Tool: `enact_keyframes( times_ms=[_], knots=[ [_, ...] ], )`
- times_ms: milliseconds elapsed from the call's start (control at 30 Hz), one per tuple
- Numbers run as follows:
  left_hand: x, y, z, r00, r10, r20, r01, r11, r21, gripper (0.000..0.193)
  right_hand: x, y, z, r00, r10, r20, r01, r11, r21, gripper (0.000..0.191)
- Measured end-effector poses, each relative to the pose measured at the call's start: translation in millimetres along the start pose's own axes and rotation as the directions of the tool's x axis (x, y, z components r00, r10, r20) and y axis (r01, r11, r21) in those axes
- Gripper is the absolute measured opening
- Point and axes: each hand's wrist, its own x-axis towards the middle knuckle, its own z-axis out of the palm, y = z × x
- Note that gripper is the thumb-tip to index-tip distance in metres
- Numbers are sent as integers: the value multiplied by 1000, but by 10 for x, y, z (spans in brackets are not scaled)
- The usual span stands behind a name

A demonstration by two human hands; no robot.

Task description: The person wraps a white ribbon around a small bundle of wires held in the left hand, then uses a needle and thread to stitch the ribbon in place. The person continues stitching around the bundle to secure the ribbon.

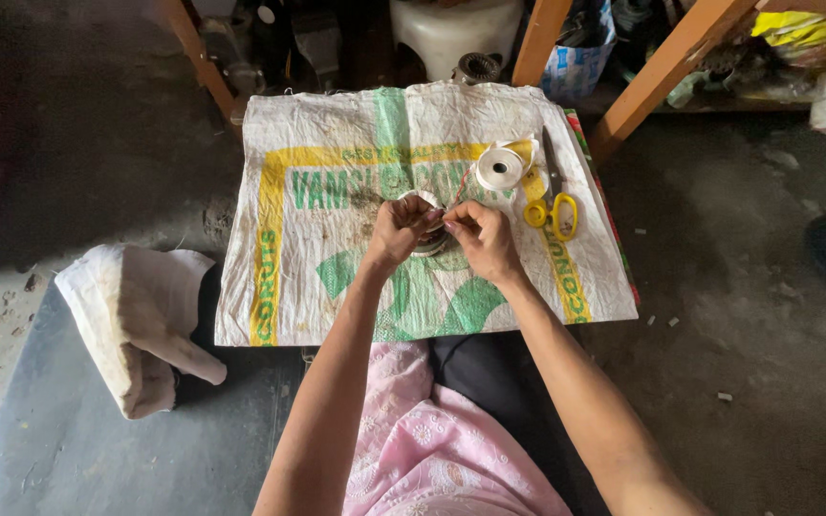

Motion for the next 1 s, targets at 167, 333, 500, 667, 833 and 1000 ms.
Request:
enact_keyframes(
  times_ms=[167,333,500,667,833,1000],
  knots=[
    [-17,26,12,1000,-10,-13,10,1000,10,13,7,38,30,1000,-17,-7,17,999,-41,3],
    [-9,16,54,999,22,-42,-19,998,63,15,33,-6,27,995,101,-17,-103,974,-204,9],
    [-35,-14,72,993,97,-64,-87,985,149,21,105,28,1,987,163,2,-159,962,-223,15],
    [-38,-20,90,992,109,-64,-104,992,77,27,224,68,-54,816,530,230,-573,690,443,14],
    [-26,-35,85,993,103,-54,-104,995,-5,28,198,83,-134,748,578,326,-630,467,620,10],
    [-20,-17,45,997,37,-60,-26,984,178,15,168,26,-333,897,427,109,-419,749,513,14]
  ],
)
